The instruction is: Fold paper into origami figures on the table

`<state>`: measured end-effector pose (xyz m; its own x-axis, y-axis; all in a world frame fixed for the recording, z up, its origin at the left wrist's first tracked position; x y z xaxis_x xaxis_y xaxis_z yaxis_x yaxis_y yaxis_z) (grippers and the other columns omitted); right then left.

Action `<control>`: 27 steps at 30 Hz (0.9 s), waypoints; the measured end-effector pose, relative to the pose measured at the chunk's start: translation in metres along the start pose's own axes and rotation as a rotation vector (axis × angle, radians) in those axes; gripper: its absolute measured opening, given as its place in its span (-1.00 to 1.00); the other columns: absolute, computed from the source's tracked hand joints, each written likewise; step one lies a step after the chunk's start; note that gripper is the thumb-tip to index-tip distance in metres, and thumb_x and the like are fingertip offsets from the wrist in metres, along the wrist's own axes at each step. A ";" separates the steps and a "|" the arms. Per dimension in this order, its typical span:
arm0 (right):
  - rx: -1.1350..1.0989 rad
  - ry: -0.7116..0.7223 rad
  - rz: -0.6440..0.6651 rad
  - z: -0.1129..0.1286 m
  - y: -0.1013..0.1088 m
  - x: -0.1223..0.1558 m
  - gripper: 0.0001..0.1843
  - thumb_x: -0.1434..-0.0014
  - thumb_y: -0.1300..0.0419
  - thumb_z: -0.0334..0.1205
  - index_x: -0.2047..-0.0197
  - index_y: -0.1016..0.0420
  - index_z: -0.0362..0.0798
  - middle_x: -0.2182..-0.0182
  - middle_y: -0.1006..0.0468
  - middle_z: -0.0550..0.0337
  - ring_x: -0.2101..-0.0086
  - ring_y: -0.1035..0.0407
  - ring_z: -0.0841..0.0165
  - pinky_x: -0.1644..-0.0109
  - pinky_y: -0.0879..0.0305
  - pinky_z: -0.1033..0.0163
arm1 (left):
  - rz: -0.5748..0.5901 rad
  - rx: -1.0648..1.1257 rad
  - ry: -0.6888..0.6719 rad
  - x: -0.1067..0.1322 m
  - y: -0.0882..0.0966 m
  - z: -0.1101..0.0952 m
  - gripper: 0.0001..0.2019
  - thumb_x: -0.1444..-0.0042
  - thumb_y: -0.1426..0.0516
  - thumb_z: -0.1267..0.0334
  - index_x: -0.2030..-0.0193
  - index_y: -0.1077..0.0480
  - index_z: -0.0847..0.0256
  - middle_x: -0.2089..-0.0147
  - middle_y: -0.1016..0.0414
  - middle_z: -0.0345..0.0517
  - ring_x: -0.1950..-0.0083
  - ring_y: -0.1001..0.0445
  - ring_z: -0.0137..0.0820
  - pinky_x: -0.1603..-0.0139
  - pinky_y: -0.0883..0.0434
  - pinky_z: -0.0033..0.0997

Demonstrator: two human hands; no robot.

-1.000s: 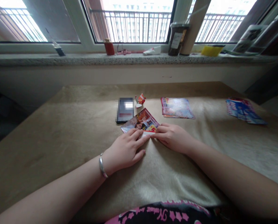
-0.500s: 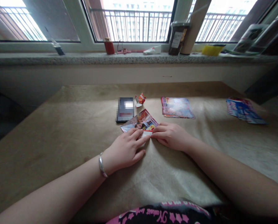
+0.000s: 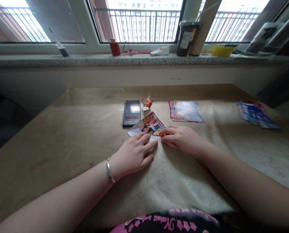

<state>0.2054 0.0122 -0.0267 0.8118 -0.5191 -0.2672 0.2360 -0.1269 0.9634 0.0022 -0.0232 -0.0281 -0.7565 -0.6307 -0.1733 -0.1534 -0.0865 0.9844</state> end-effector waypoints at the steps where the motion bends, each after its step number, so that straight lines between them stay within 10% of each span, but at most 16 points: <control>1: -0.006 0.000 0.004 -0.001 0.000 0.000 -0.79 -0.22 -0.06 -0.31 0.26 -0.54 0.00 0.18 -0.53 0.16 0.25 -0.35 0.38 0.24 -0.22 0.30 | -0.007 -0.001 0.001 0.000 0.000 0.000 -0.56 -0.21 0.01 0.10 -0.19 -0.22 0.20 -0.12 -0.26 0.06 -0.16 -0.20 -0.17 -0.21 -0.19 -0.11; 27: -0.010 -0.100 0.070 -0.014 0.007 0.011 -0.80 -0.11 -0.09 -0.36 0.37 -0.55 -0.01 0.35 -0.51 0.16 0.39 -0.33 0.42 0.35 -0.10 0.33 | 0.039 -0.012 0.018 -0.001 -0.004 0.001 -0.56 -0.22 0.02 0.09 -0.20 -0.20 0.16 -0.13 -0.23 0.05 -0.17 -0.19 -0.16 -0.21 -0.19 -0.12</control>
<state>0.2238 0.0173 -0.0233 0.7693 -0.6084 -0.1951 0.1858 -0.0792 0.9794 0.0034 -0.0216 -0.0314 -0.7500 -0.6477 -0.1341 -0.1161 -0.0706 0.9907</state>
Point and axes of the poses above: each hand's wrist, its own x-axis away from the middle knuckle, its own y-axis out of the back of the hand, z = x × y, the point moved 2 cm from there along -x, towards the middle knuckle
